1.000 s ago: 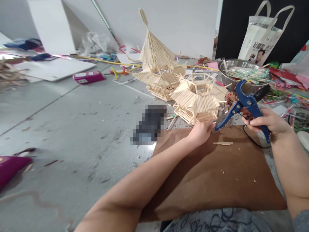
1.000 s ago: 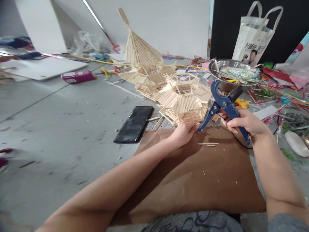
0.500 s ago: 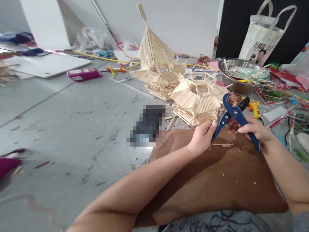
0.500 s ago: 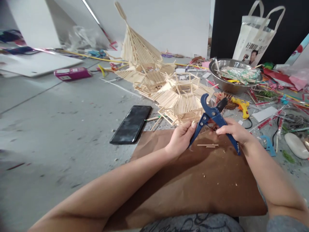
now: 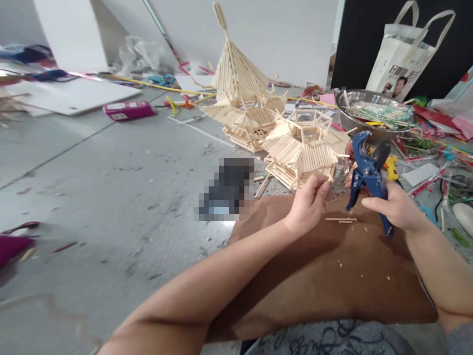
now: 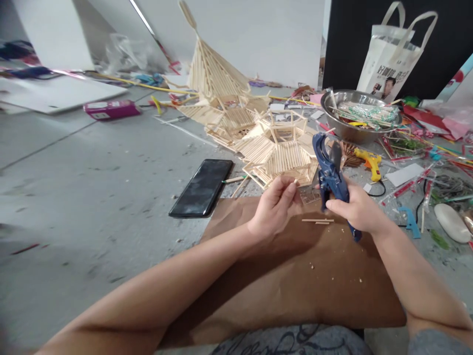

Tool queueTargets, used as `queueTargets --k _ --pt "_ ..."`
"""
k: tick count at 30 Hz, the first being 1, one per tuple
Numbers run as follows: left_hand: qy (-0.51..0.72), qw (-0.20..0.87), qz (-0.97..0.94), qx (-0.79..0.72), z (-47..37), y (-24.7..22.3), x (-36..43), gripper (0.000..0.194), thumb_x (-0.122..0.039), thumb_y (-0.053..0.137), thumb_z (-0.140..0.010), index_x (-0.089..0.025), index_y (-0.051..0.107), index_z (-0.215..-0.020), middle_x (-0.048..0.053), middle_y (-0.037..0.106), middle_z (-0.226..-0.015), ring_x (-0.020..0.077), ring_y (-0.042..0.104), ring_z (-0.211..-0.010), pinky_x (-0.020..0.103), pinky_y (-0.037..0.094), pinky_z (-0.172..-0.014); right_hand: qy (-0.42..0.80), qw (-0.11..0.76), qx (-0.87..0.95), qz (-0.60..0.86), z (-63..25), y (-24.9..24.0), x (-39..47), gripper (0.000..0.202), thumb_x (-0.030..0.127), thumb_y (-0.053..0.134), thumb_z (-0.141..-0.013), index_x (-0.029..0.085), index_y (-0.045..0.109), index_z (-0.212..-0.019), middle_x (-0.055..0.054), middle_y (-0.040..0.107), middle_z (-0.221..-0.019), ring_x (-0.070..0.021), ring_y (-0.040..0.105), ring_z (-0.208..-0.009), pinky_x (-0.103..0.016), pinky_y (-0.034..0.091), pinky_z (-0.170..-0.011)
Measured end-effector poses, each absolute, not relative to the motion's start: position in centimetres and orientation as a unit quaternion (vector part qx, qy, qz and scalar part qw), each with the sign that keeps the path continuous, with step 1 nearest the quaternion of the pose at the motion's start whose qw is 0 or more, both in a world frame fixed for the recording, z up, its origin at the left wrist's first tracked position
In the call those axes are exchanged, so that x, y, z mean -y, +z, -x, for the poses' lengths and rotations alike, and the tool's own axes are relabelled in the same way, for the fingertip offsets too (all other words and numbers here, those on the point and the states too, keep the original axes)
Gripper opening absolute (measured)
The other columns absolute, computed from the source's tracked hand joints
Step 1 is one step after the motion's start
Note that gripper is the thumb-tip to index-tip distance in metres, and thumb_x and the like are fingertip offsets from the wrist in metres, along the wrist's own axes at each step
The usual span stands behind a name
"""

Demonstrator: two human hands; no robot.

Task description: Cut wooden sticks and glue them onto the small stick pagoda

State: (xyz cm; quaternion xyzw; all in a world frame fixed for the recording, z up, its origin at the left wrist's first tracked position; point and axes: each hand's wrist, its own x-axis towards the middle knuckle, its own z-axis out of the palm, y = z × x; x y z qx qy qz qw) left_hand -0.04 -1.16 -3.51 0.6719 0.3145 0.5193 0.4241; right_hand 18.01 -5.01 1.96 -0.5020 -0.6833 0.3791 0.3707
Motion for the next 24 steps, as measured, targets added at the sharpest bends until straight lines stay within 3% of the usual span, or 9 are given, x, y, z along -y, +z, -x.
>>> queueTargets --k 3,6,11,17,24 --pt "0.533 0.392 -0.679 -0.319 0.5 -2.9 0.7 0.013 -0.027 0.044 -0.086 -0.018 0.048 -0.078 -0.005 0.046 -0.058 0.0057 0.043 -0.053 0.019 0.038 -0.053 0.170 0.305 0.750 0.562 -18.4 1.9 4.8 0.042 0.020 0.052 -0.072 0.019 0.049 -0.113 -0.010 0.055 -0.107 -0.0255 0.051 -0.104 -0.045 0.037 -0.093" --pt "0.540 0.371 -0.685 -0.320 0.8 -2.5 0.5 0.010 -0.024 0.046 -0.085 -0.017 0.053 -0.084 -0.003 0.050 -0.061 0.0060 0.046 -0.055 0.019 0.040 -0.053 0.088 0.253 0.789 0.553 -18.2 1.2 4.5 0.050 0.016 0.051 -0.069 0.017 0.041 -0.119 -0.013 0.050 -0.114 -0.0262 0.048 -0.109 -0.044 0.037 -0.095" --pt "0.543 0.353 -0.696 -0.308 0.8 -2.7 0.4 0.015 -0.024 0.046 -0.084 -0.016 0.057 -0.091 0.001 0.057 -0.072 0.0069 0.050 -0.058 0.021 0.043 -0.055 0.057 0.208 0.810 0.546 -17.6 0.7 4.6 0.055 0.011 0.049 -0.065 0.017 0.038 -0.118 -0.015 0.048 -0.116 -0.0276 0.047 -0.110 -0.043 0.039 -0.092" --pt "0.529 0.320 -0.721 -0.313 0.9 -2.5 0.5 0.016 -0.025 0.047 -0.083 -0.016 0.059 -0.085 0.002 0.059 -0.069 0.0081 0.052 -0.059 0.020 0.043 -0.056 0.053 0.181 0.818 0.544 -17.2 1.3 4.7 0.050 0.010 0.046 -0.065 0.019 0.038 -0.114 -0.012 0.056 -0.104 -0.0276 0.053 -0.097 -0.042 0.043 -0.080" --pt "0.516 0.296 -0.733 -0.330 1.1 -2.1 0.6 0.012 -0.021 0.048 -0.080 -0.016 0.055 -0.072 -0.001 0.055 -0.062 0.0080 0.049 -0.058 0.020 0.040 -0.056 0.051 0.167 0.819 0.547 -17.0 1.3 4.9 0.047 0.011 0.046 -0.065 0.017 0.040 -0.111 -0.013 0.056 -0.102 -0.0269 0.054 -0.093 -0.040 0.043 -0.078"
